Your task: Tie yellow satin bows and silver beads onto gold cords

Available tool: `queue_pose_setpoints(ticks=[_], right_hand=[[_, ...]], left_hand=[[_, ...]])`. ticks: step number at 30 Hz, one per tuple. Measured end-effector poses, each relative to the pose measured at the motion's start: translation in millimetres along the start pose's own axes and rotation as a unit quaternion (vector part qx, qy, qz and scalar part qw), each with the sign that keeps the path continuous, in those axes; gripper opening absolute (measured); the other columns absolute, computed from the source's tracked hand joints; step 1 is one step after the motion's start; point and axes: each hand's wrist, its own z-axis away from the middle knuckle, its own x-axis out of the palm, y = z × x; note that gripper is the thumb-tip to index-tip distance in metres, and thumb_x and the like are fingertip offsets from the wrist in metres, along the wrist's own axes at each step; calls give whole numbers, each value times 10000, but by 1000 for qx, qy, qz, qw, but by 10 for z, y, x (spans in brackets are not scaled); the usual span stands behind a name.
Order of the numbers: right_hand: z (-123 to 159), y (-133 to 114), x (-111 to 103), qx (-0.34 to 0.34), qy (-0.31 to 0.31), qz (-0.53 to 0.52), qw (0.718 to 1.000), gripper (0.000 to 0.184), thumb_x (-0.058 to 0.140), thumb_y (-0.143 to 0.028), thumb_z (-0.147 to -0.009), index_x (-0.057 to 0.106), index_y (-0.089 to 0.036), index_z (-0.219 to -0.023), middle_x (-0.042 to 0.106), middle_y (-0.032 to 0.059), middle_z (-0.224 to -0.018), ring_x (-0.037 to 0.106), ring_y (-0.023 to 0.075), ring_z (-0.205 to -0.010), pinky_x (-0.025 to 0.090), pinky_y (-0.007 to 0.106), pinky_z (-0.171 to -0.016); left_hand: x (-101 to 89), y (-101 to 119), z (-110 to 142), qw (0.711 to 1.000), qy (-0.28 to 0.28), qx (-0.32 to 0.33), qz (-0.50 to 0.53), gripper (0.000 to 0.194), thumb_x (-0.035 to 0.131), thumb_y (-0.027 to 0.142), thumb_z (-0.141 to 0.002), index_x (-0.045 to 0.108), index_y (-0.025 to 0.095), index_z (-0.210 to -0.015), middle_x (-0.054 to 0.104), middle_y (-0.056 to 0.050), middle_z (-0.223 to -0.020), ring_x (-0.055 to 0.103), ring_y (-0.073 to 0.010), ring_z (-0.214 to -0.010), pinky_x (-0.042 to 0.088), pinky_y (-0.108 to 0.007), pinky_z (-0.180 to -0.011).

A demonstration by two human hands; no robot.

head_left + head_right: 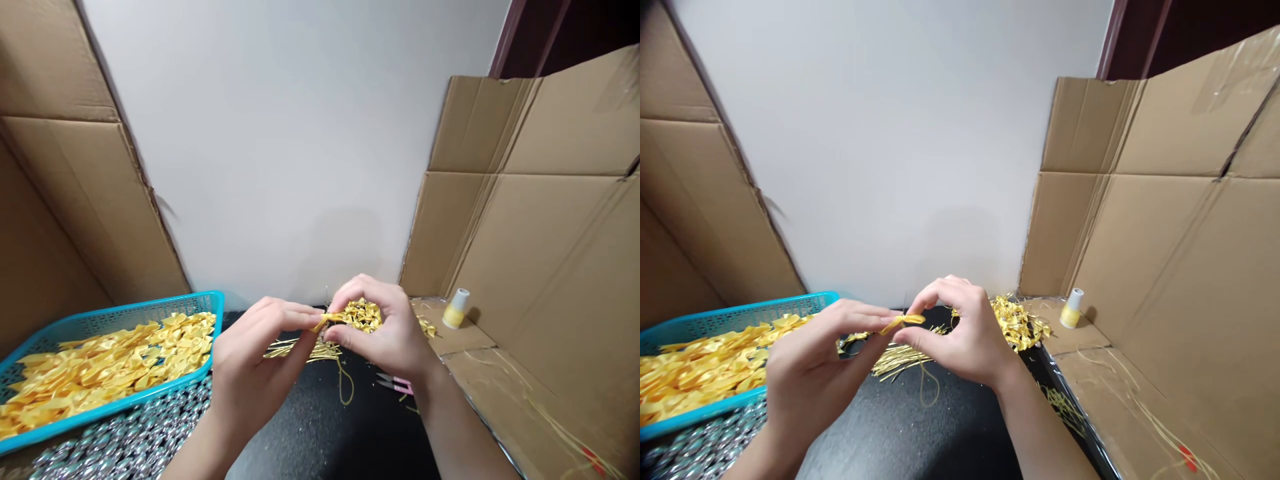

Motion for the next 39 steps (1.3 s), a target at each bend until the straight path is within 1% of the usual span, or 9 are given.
queue_pose_setpoints(ticks=[5,10,13,16,22,26,30,33,39], right_hand=[[-69,88,18,158,-56,-175,970,310,582,-464,-859,721,-188,-836,702,48,-842,641,166,-829,490,339,-798],[-102,161,144,254,-61,-274,925,201,753,-374,-712,694,-181,-713,680,14,-744,617,135,-737,497,306,-775],[-115,230,194,274,-21,-322,906,224,788,-372,-666,676,-179,-685,661,1,-700,597,117,-680,500,292,-755],[-139,334,198,282,55,-356,889,242,792,-374,-659,650,-182,-697,643,-12,-669,576,95,-634,502,261,-711],[-187,593,101,338,174,-398,835,294,786,-379,-656,602,-200,-800,651,-25,-716,516,54,-517,424,176,-464],[-189,640,49,341,156,-409,832,273,758,-379,-712,573,-212,-824,718,-7,-751,571,54,-500,414,150,-429],[-192,595,24,333,126,-430,829,186,741,-312,-743,609,-199,-810,721,-1,-708,665,93,-608,534,181,-559],[-200,574,6,339,116,-437,825,114,737,-214,-739,650,-187,-808,725,6,-754,691,107,-711,571,195,-643],[-222,687,-32,330,163,-467,804,112,707,-122,-737,679,-194,-817,725,-6,-817,689,93,-782,589,177,-717]], left_hand=[[28,-48,-6,998,-34,-61,-1,105,684,102,-783,660,202,-807,751,-10,-804,708,-134,-699,571,-239,-636],[53,-144,-18,993,-83,-85,0,91,664,91,-769,676,181,-778,745,-3,-719,696,-127,-613,559,-211,-578],[72,-197,-16,989,-108,-99,22,96,665,87,-766,681,180,-776,749,-9,-733,703,-128,-638,555,-211,-598],[108,-208,-7,981,-149,-108,60,97,654,94,-782,666,178,-734,748,-21,-731,706,-137,-657,553,-220,-607],[212,-169,16,951,-209,-188,129,59,636,182,-824,692,169,-811,739,-41,-739,690,-149,-655,560,-242,-604],[274,-169,21,926,-211,-250,190,110,659,199,-810,721,167,-896,756,-69,-829,713,-177,-735,591,-275,-671],[328,-186,39,901,-217,-257,272,96,632,198,-837,716,154,-823,745,-93,-824,708,-188,-744,596,-303,-695],[367,-214,74,889,-222,-273,294,111,625,223,-854,712,158,-876,754,-118,-901,714,-208,-808,597,-343,-736],[448,-261,137,868,-221,-318,312,135,644,266,-852,696,144,-830,762,-99,-816,711,-185,-719,591,-310,-665]])
